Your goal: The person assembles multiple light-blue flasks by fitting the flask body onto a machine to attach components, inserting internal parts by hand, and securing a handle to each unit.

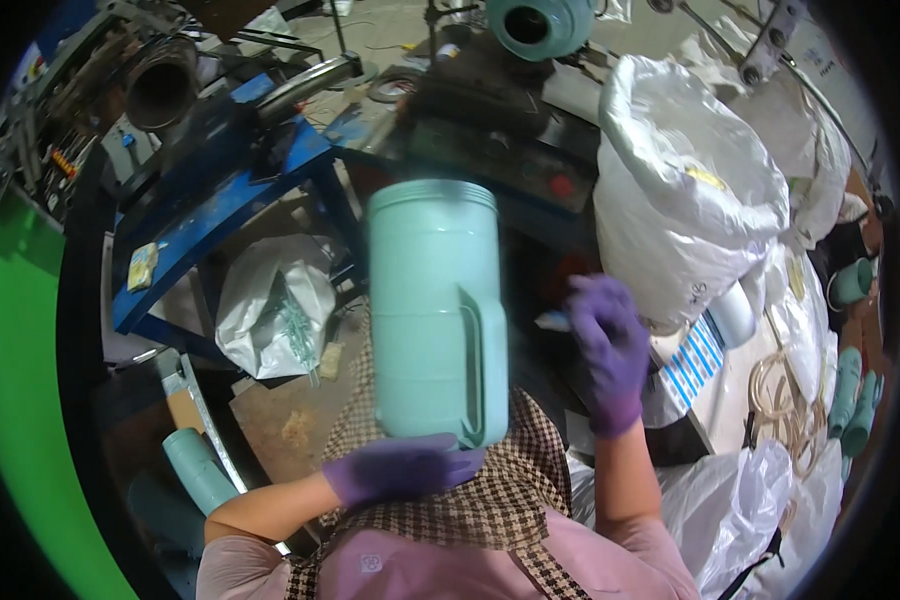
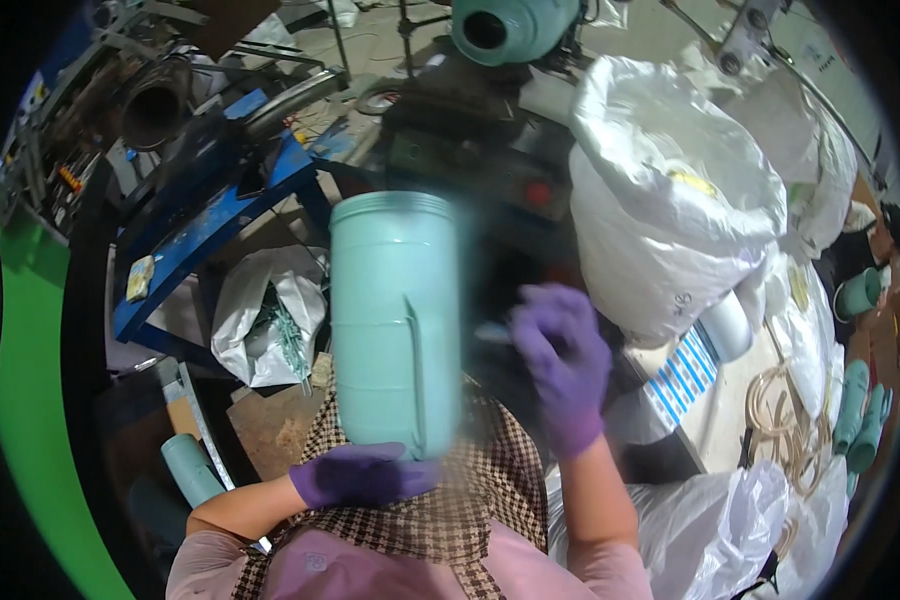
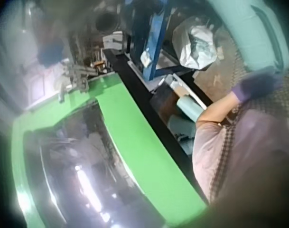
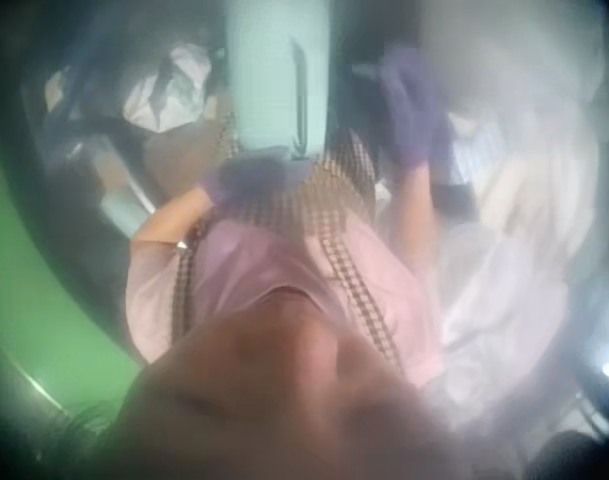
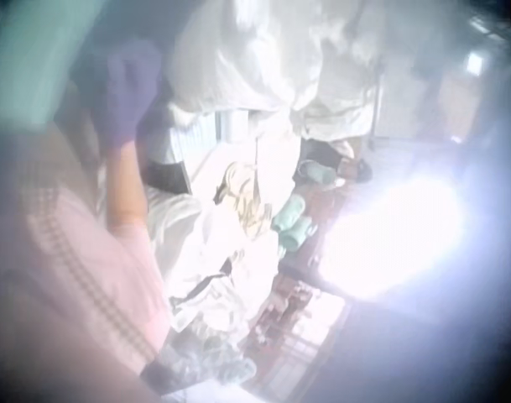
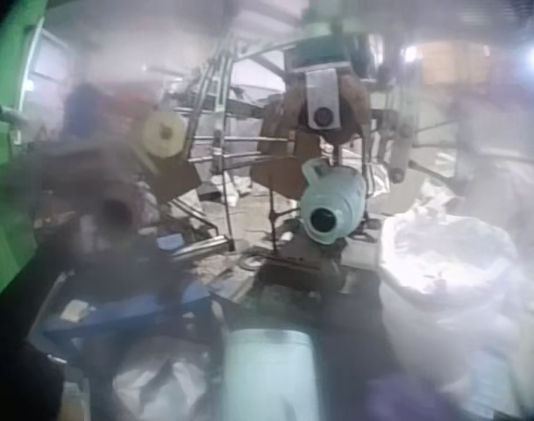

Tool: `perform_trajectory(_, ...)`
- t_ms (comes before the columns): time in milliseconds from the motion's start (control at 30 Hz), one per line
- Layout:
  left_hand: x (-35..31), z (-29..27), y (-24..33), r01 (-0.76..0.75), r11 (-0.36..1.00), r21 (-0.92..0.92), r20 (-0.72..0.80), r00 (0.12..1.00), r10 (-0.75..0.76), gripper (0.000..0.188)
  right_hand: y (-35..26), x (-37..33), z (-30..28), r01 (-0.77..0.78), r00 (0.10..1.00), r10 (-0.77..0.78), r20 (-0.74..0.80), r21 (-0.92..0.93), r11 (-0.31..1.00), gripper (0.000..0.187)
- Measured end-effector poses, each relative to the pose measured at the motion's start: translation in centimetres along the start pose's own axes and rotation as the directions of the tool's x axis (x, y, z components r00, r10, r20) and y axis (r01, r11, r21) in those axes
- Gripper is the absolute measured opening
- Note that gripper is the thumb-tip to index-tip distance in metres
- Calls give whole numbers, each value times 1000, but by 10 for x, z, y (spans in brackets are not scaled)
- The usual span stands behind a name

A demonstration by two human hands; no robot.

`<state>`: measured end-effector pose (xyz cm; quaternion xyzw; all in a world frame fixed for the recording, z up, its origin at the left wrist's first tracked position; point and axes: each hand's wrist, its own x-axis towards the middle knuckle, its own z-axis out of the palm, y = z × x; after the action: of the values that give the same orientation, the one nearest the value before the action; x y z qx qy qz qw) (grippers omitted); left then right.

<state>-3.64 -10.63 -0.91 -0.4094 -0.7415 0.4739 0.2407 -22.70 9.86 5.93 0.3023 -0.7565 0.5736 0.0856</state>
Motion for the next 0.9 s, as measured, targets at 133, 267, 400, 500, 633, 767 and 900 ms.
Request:
perform_trajectory(133, -1, -5, 8, 13, 836, -549, -58, 997, -54, 40, 5, 70, 64, -357, 889, 180, 422, 388, 850, 11)
perform_trajectory(267, -14, 0, 33, -100, 916, 387, 66, 995, 81, 53, 1, 82, 81, -500, 836, 285, 469, 437, 747, 8)
perform_trajectory(400, -15, 2, 15, 37, 720, -693, -68, 991, -117, 46, -6, 85, 82, -583, 793, 354, 496, 448, 678, 7)
perform_trajectory(500, -17, -1, -4, 53, 723, -689, -71, 988, -140, 48, 19, 85, 91, -538, 794, 306, 525, 375, 755, 19)
perform_trajectory(633, -28, -15, -13, 277, 549, -788, 101, 939, -328, 55, 44, 106, 112, 79, 994, -78, 70, -5, 997, 64)
perform_trajectory(767, -72, -28, -22, 498, -317, -807, 575, 538, -616, 92, 103, 111, 115, -255, 925, 128, 357, 337, 906, 50)
perform_trajectory(900, -85, -59, -5, 166, -730, -663, 747, 93, -658, 94, 82, 81, 155, -223, 973, 214, 85, 583, 781, 42)
